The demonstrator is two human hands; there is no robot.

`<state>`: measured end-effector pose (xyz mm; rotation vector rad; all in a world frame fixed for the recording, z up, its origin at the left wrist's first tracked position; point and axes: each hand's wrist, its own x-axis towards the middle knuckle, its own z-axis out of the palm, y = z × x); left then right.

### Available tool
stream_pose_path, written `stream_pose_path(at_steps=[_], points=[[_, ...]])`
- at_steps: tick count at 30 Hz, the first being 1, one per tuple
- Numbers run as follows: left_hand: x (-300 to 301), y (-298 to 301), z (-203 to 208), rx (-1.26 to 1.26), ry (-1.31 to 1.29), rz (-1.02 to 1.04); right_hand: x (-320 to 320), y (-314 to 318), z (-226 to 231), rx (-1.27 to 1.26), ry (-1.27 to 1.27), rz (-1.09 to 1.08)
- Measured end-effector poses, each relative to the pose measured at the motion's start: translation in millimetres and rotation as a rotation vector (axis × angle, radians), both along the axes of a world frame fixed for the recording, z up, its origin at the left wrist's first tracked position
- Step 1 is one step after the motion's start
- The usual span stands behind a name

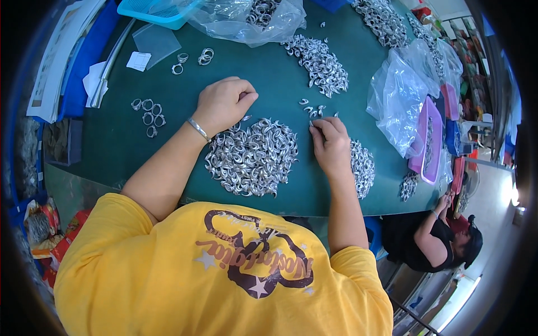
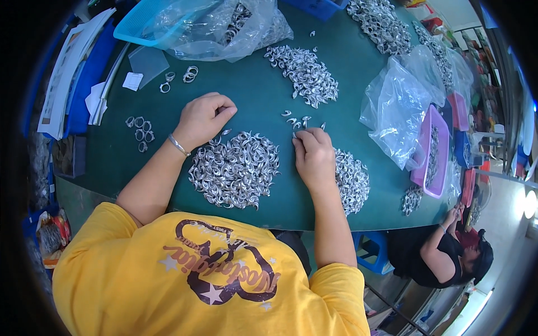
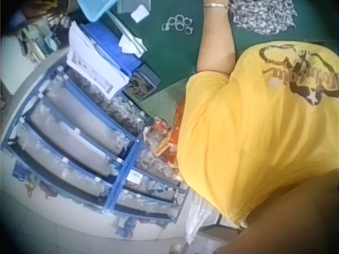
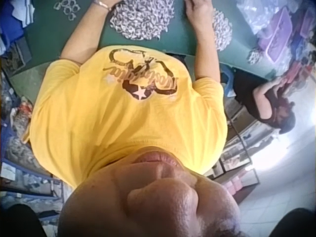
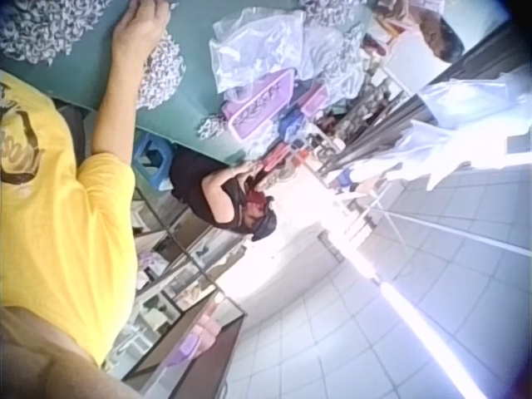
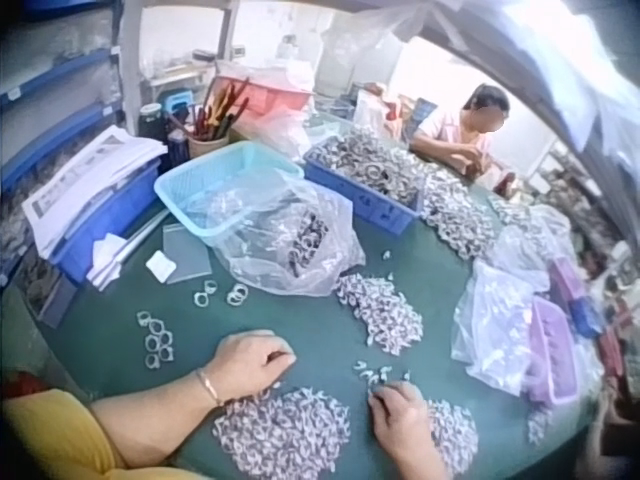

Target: The person sorts small metal rings by hand, picking individual rings from a large central pile and organizing them into separate smaller groups on the workbench.

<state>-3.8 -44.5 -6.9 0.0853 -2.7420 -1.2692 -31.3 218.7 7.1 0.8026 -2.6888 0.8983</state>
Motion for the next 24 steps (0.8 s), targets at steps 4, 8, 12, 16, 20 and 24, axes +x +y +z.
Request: stream_pose_path(at_steps=[4,8,12,16,20,24], points=[[0,0,-2,-0.011,0.0,0.011,1,2,3,0.045,-0.091,-0.128],[0,0,-1,-0.016,-0.003,0.007,4,-2,3,0.075,-0.016,-0.103],[-1,0,-2,-0.006,-0.019,0.008,9,-6,-1,0.122,-0.039,-0.143],[0,0,-1,-0.008,-0.029,0.012,9,-9,-1,0.11,-0.098,-0.17],[-1,0,-1,-0.006,-0.025,0.013,7,-9,-2,0.15,0.015,-0.105],[-1,2,1,-0.019,-0.02,0.013,13,-15,7,0.033,-0.045,-0.109]])
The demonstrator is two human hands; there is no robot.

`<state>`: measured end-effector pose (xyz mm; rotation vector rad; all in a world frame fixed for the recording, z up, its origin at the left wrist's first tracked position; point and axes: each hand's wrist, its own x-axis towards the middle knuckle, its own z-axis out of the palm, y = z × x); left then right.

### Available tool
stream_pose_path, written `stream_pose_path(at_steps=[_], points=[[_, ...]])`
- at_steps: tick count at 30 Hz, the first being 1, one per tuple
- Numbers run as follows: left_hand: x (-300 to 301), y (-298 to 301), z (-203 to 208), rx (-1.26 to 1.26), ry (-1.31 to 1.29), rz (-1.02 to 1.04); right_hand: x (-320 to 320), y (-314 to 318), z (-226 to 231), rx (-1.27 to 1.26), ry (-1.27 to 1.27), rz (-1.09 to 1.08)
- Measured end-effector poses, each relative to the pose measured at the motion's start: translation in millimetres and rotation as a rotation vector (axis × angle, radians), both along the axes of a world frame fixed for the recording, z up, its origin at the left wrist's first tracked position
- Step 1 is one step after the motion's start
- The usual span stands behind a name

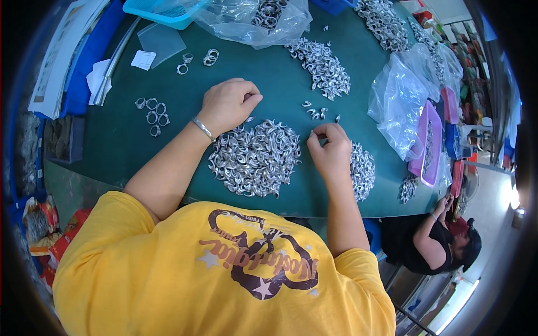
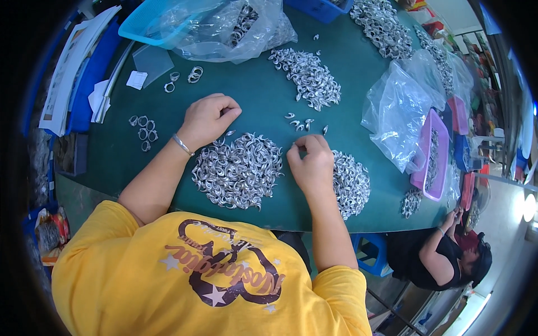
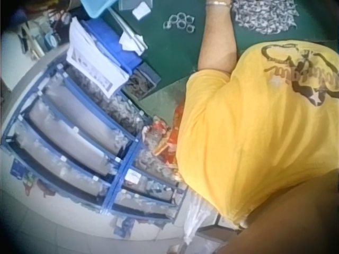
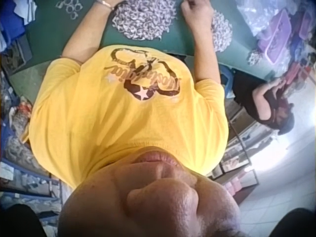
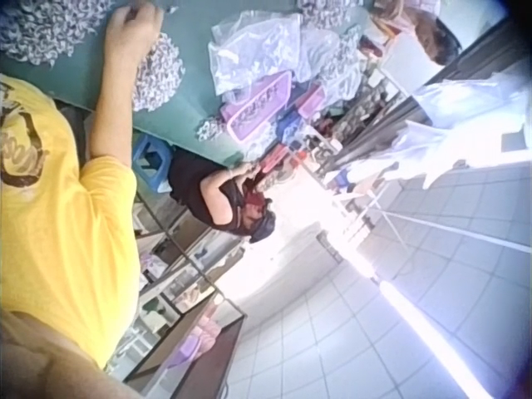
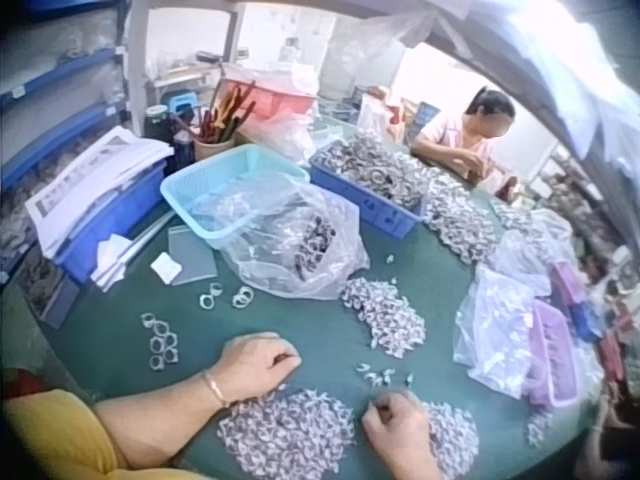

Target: The person sorts small metal rings by hand, picking individual rings from a large central pile and organizing them into separate smaller groups on the workbench.

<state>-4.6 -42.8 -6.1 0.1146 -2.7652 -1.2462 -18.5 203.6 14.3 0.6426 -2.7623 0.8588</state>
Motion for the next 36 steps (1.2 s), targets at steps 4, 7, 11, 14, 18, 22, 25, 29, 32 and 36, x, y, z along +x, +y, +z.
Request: stream_pose_path(at_steps=[4,7,11,14,18,22,25,29,32,36], points=[[2,-4,-4,-0.01,0.002,0.007,9,-20,19,-0.283,-0.329,0.103],[0,-1,2,0.001,-0.016,-0.003,-18,-9,7,-0.036,0.09,0.088],[0,-1,1,0.006,-0.015,-0.002,-26,1,-10,0.149,0.231,0.06],[1,-2,0,0.011,-0.01,0.005,-17,5,-10,0.126,0.271,0.138],[2,-2,0,0.001,-0.014,0.004,-8,12,-9,-0.035,0.152,0.108],[1,-3,0,0.007,-0.004,-0.005,-16,7,-5,-0.076,0.12,0.081],[0,-2,-1,0.026,0.005,-0.001,-13,4,-14,0.025,0.195,0.152],[1,-2,0,0.026,0.011,0.009,-1,2,-7,-0.088,-0.076,0.006],[1,-1,-1,0.017,0.003,0.001,5,-2,-16,-0.312,-0.241,-0.093],[1,-1,-2,0.023,0.03,-0.009,-1,4,-11,-0.077,-0.098,-0.007]])
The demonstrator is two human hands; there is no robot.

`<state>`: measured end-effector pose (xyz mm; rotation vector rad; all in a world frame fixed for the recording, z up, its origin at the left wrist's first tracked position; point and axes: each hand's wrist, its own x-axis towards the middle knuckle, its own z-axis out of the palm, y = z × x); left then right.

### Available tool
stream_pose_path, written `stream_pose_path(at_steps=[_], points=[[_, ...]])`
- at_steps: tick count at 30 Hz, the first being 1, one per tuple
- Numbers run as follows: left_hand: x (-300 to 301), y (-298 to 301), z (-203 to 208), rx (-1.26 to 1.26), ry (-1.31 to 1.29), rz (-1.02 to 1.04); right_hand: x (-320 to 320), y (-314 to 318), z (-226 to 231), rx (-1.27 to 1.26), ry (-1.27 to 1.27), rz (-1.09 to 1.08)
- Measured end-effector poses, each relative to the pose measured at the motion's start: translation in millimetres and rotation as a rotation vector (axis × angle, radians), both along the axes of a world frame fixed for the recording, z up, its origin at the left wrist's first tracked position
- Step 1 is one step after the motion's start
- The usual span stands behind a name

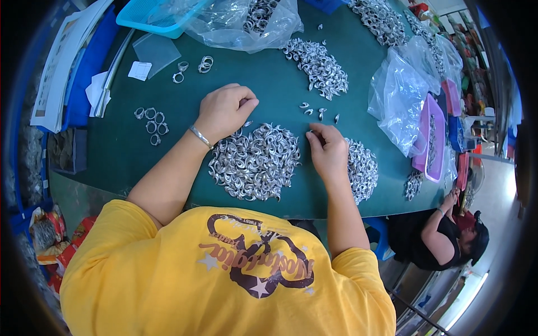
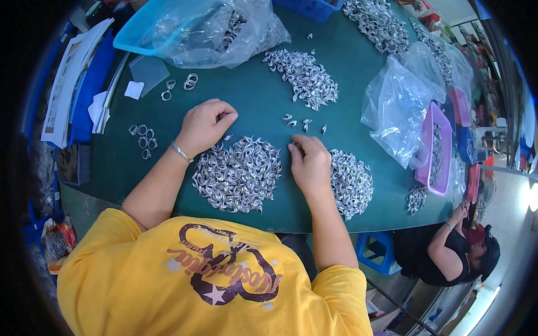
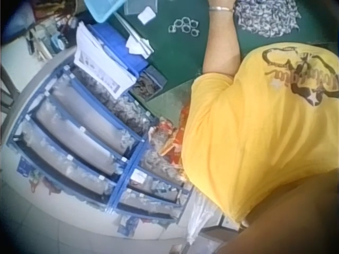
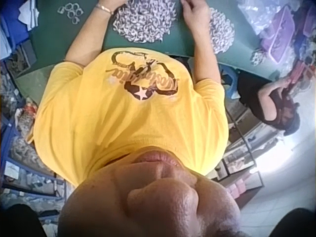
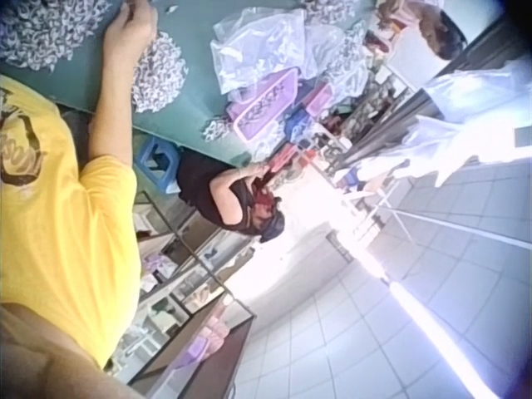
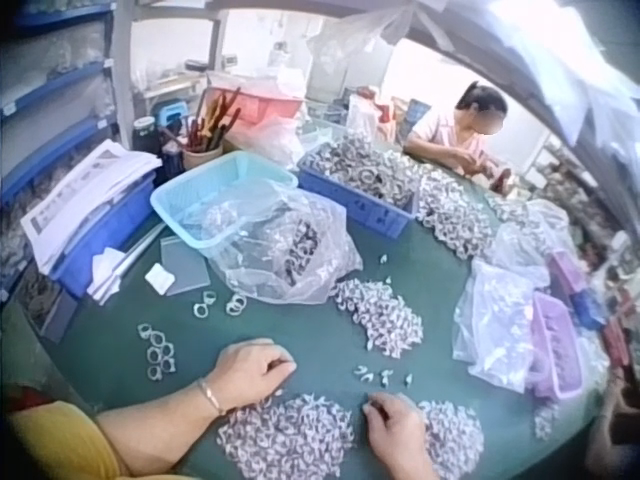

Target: The person sorts small metal rings by hand, picking individual rings from a large central pile and organizing them into separate smaller groups on the workbench.

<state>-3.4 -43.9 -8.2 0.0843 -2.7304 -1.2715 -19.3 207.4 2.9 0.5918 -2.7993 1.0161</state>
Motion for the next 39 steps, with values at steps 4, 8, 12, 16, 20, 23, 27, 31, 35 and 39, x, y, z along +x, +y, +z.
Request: stream_pose_path(at_steps=[4,8,12,16,20,23,27,31,35,39], points=[[0,0,0,-0.001,0.009,0.002,3,-1,8,-0.172,-0.327,-0.135],[1,-2,-2,-0.016,-0.002,0.014,3,-19,25,-0.283,-0.331,0.221],[-1,1,1,-0.005,0.014,-0.008,-29,-17,1,0.097,0.312,0.042],[1,1,0,-0.005,0.013,0.001,-27,-10,1,0.246,0.308,0.057],[0,0,0,-0.015,0.011,0.001,-26,-8,-3,0.193,0.326,0.013],[0,1,2,-0.004,-0.001,-0.005,-18,-13,-8,0.106,0.303,0.125],[1,0,1,-0.009,-0.013,-0.003,-5,2,0,0.123,0.236,0.07],[1,0,0,-0.002,0.027,0.001,-5,42,26,0.36,0.167,-0.104],[0,-1,2,-0.043,-0.018,0.005,-16,36,22,0.325,0.239,-0.05],[-1,2,1,-0.035,0.006,-0.012,-29,8,-4,0.189,0.342,-0.032]])
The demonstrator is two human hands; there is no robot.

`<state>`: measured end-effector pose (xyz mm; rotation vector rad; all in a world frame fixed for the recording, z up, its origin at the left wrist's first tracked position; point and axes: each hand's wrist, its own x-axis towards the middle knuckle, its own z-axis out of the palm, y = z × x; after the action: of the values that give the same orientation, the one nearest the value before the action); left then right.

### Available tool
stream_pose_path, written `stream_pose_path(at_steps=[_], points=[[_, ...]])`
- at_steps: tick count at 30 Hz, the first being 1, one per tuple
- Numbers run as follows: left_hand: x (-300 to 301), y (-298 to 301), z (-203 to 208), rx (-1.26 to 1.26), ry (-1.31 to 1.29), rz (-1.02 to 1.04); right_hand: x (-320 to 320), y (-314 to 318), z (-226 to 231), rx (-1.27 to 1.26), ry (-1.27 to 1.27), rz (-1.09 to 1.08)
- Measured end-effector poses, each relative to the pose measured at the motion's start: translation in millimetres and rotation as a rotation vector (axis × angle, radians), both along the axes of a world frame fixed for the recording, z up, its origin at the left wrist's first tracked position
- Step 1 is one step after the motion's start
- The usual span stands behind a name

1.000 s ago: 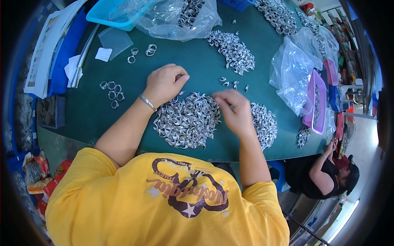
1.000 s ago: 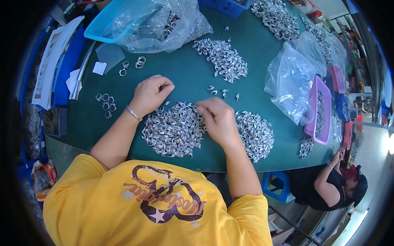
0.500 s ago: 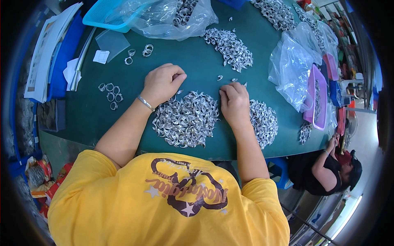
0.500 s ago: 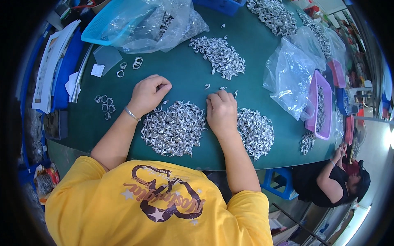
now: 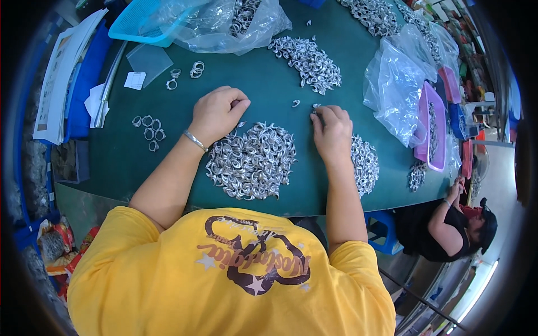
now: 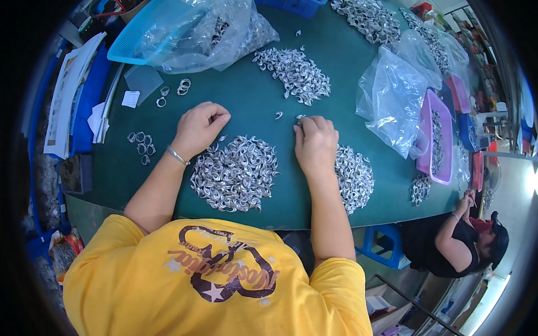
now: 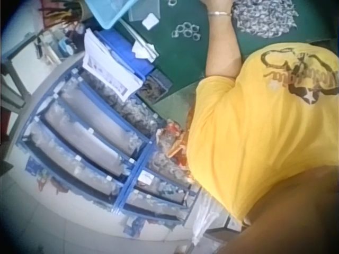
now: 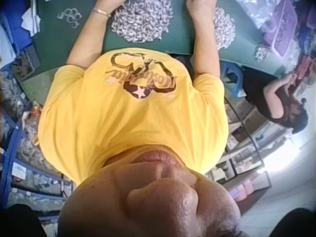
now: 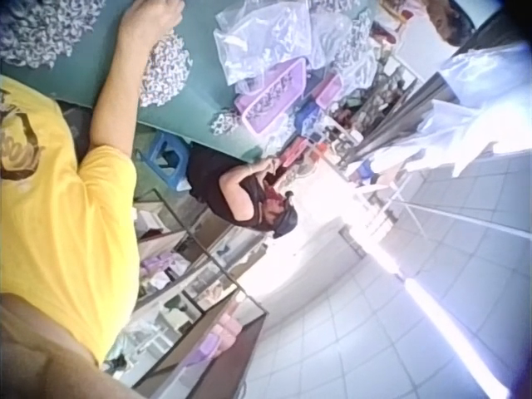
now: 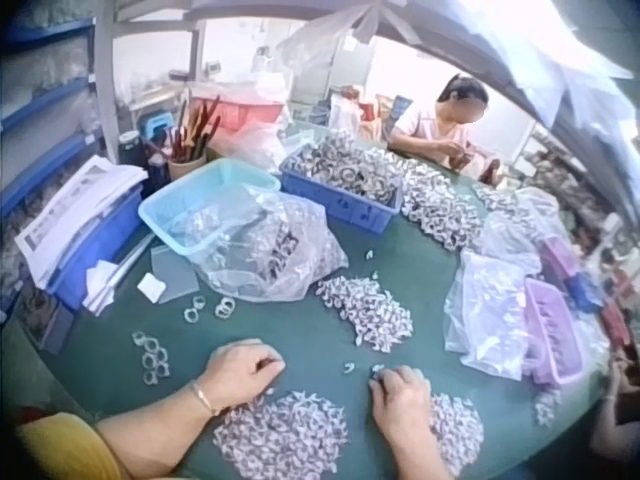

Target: The person sorts small metal rings by hand, picking individual rings from a large central pile and organizing them into separate smaller groups on the workbench.

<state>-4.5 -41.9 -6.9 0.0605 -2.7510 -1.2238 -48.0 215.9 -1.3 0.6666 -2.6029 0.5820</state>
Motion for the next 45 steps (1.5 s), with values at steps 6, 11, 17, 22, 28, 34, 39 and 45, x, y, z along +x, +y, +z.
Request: stream_pose_path(at_steps=[6,11,17,22,28,34,39,45], points=[[2,-2,-1,0.015,-0.008,0.01,7,1,2,-0.036,-0.087,0.156],[2,-2,-1,0.018,0.024,0.008,3,-1,7,-0.173,-0.098,0.014],[2,-1,1,0.015,0.002,0.007,13,-5,-5,-0.101,-0.113,0.063],[1,-2,1,0.008,-0.023,0.006,19,-2,4,0.036,-0.022,0.087],[2,-2,1,0.018,0.009,0.003,16,6,13,-0.191,-0.208,0.065],[1,-2,1,0.007,-0.024,0.008,22,-4,5,-0.046,-0.144,0.039],[2,-2,2,0.012,-0.007,0.006,24,-8,11,-0.078,-0.211,0.024],[2,-4,-2,0.014,0.0,0.019,26,-25,33,-0.388,-0.801,0.214]])
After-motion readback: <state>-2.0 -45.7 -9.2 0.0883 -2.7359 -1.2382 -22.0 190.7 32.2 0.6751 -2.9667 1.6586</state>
